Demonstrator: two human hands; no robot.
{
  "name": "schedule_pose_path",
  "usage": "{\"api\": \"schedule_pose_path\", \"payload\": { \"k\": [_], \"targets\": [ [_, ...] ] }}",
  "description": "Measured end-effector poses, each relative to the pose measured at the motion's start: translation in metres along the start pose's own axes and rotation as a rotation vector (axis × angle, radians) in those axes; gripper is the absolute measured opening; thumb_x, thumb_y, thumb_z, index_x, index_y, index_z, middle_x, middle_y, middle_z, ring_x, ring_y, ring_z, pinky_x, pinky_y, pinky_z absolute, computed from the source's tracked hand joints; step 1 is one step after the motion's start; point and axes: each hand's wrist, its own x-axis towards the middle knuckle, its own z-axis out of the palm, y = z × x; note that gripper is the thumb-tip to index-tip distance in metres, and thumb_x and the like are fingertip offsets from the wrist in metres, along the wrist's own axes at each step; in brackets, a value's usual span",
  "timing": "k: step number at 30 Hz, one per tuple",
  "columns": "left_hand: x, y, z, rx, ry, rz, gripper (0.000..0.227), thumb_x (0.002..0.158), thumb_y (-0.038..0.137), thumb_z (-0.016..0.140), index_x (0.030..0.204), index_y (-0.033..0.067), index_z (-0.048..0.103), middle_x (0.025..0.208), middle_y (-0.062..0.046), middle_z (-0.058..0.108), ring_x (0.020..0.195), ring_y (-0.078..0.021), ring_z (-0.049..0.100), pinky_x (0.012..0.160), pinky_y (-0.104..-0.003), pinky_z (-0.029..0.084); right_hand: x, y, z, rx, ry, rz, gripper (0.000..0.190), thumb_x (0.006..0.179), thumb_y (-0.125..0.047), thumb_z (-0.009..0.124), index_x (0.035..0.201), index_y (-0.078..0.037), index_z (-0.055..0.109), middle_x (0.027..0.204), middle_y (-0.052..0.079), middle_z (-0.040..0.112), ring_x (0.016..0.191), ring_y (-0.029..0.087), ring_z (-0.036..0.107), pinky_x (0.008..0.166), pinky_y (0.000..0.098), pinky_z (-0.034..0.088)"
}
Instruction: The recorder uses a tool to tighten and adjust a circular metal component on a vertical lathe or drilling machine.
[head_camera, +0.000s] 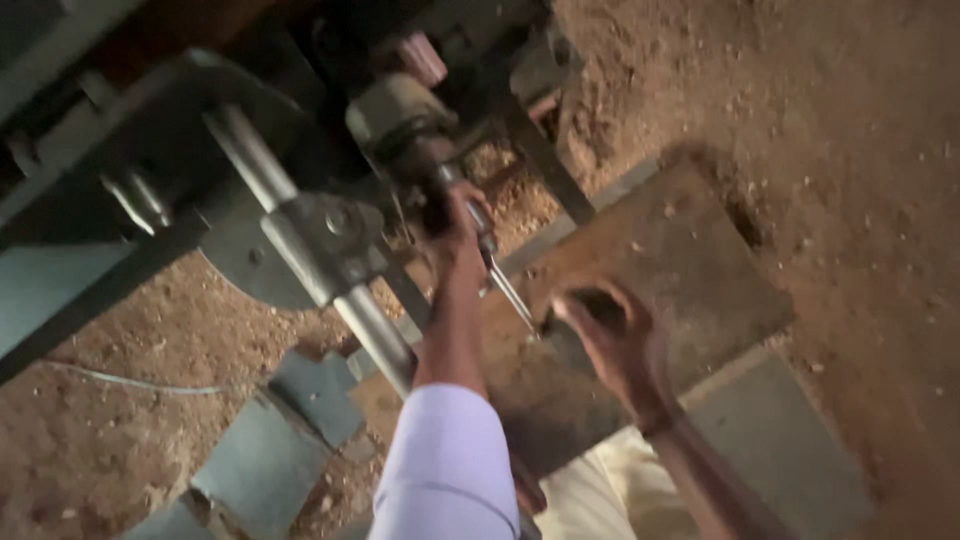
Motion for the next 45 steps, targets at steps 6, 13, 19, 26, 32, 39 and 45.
{"api": "schedule_pose_path", "payload": {
  "k": [6,13,19,26,32,39,45],
  "targets": [
    [-0.003,0.002,-0.007,0.005,-0.019,-0.013,0.020,0.072,0.023,0.072,0.079,0.0101,0.059,0.056,-0.006,0.057,0.038,-0.0203,0.050,0.034,-0.033,0.038,0.020,0.020,0.002,-0.320,0.038,0.029,0.029,0.087,-0.030,0.084,0.103,-0.006,0.077,0.093,0.006,0.078,0.081,0.009,0.073,0.074,0.0296,0.059],
    [-0.010,0.005,-0.005,0.001,-0.018,-0.014,0.019,0.073,0.025,0.071,0.074,0.0109,0.059,0.053,-0.006,0.056,0.036,-0.0199,0.048,0.034,-0.033,0.035,0.007,0.020,0.002,-0.033,-0.007,0.070,0.026,0.090,-0.025,0.081,0.108,-0.007,0.077,0.098,0.004,0.078,0.086,0.009,0.071,0.078,0.0282,0.059],
    [-0.009,0.018,0.005,0.080,0.005,-0.105,0.019,0.073,0.023,0.071,0.069,0.0103,0.057,0.050,-0.007,0.055,0.035,-0.0210,0.048,0.032,-0.034,0.035,0.002,0.013,0.002,0.027,-0.007,0.056,0.027,0.090,-0.023,0.080,0.111,-0.007,0.076,0.098,0.004,0.080,0.087,0.009,0.072,0.078,0.0268,0.060],
    [-0.008,-0.002,0.003,-0.011,0.166,-0.031,0.028,0.065,0.015,0.076,0.075,0.0196,0.050,0.054,-0.006,0.057,0.036,-0.0238,0.053,0.032,-0.038,0.038,0.000,0.007,-0.007,-0.241,0.049,-0.014,0.026,0.087,-0.024,0.083,0.107,-0.008,0.078,0.097,0.005,0.080,0.086,0.011,0.074,0.075,0.0279,0.060],
    [0.010,-0.021,-0.008,0.017,0.033,-0.097,0.020,0.073,0.028,0.073,0.071,0.0137,0.060,0.055,-0.004,0.058,0.039,-0.0187,0.052,0.035,-0.031,0.038,0.010,0.017,0.000,-0.149,-0.003,0.204,0.028,0.088,-0.026,0.081,0.111,-0.010,0.078,0.097,0.002,0.079,0.083,0.010,0.073,0.073,0.0283,0.059],
    [0.031,-0.019,-0.007,-0.038,-0.049,0.072,0.021,0.077,0.020,0.072,0.081,0.0056,0.058,0.055,-0.006,0.058,0.040,-0.0209,0.053,0.036,-0.033,0.039,0.005,0.020,0.001,0.071,-0.028,0.094,0.026,0.092,-0.023,0.078,0.113,-0.008,0.077,0.102,0.004,0.078,0.091,0.009,0.070,0.081,0.0283,0.058],
    [0.008,-0.002,0.002,-0.038,0.025,0.036,0.024,0.074,0.020,0.073,0.083,0.0072,0.055,0.056,-0.008,0.058,0.039,-0.0222,0.052,0.035,-0.034,0.039,-0.003,-0.006,-0.007,-0.338,0.043,0.101,0.030,0.082,-0.027,0.086,0.105,-0.011,0.078,0.097,0.007,0.080,0.085,0.013,0.075,0.076,0.0317,0.059]
  ]
}}
